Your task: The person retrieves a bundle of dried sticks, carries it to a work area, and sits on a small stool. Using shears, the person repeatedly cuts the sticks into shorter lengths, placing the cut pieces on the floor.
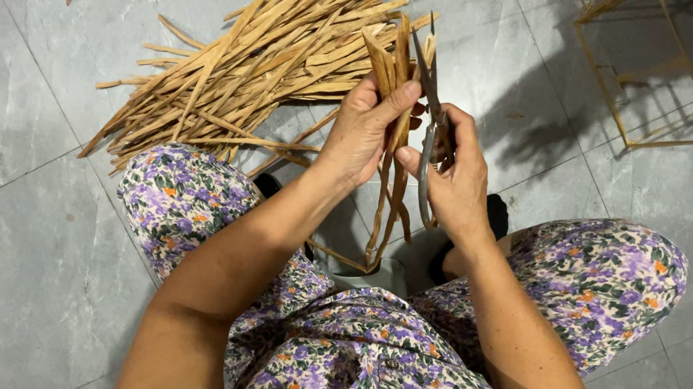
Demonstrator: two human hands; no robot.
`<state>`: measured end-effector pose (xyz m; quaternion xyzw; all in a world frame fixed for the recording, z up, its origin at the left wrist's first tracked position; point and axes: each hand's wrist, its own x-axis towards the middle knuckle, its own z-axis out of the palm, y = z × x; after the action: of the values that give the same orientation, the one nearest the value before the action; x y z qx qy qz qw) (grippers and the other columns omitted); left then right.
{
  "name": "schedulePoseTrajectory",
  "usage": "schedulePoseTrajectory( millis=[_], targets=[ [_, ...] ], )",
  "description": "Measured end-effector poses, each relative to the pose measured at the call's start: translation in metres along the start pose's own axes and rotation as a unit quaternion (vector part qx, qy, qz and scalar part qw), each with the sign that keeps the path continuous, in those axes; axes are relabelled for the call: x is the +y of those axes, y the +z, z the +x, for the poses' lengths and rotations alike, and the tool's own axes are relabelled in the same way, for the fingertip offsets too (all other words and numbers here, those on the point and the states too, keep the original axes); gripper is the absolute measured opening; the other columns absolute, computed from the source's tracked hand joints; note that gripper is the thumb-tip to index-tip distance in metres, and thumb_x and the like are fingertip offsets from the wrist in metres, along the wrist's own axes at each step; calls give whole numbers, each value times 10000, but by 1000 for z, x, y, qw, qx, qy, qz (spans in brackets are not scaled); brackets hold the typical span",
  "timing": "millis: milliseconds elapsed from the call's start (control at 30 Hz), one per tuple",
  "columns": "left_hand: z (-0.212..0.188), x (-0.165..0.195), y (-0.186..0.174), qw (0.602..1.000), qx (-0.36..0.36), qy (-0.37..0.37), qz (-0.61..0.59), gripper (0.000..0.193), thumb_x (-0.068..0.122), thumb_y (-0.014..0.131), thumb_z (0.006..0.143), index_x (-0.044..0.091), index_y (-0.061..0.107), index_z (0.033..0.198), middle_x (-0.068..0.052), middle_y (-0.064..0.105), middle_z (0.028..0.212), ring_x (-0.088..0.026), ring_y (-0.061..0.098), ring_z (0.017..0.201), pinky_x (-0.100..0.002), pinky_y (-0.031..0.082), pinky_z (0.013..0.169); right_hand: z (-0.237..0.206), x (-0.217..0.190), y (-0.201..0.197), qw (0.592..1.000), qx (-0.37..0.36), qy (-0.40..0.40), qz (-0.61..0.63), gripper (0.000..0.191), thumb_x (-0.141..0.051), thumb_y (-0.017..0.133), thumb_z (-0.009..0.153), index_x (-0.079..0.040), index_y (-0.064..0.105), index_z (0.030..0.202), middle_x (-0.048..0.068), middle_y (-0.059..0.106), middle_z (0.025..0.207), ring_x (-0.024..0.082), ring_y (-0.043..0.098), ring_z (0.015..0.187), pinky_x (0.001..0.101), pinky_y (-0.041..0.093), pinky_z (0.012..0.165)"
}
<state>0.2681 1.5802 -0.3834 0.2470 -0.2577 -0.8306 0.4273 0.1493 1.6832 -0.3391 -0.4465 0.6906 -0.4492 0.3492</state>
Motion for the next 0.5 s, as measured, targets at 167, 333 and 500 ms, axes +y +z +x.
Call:
schedulePoseTrajectory(
  millis=[167,333,500],
  targets=[
    [-6,2,9,1000,3,3,-4,267,180,770,963,62,645,1168,-9,690,1016,-93,639,887,-262,545,808,-1,-8,2,1000,10,-5,-12,671,-309,852,858,-50,534,1390,27,693,1015,96,630,863,259,524,772],
    [-10,0,11,1000,14,-1,-11,246,179,762,960,88,648,1158,15,678,1001,-81,631,870,-252,542,772,-4,-7,4,998,19,-51,-14,644,-293,851,887,-29,542,1388,54,729,1086,105,674,952,269,556,850],
    [-8,-3,11,1000,15,-3,-20,205,177,763,984,81,648,1123,10,661,974,-87,622,841,-255,541,731,-4,-2,6,998,33,-52,6,631,-254,866,884,-13,576,1389,64,749,1091,110,681,974,263,564,872]
  ],
)
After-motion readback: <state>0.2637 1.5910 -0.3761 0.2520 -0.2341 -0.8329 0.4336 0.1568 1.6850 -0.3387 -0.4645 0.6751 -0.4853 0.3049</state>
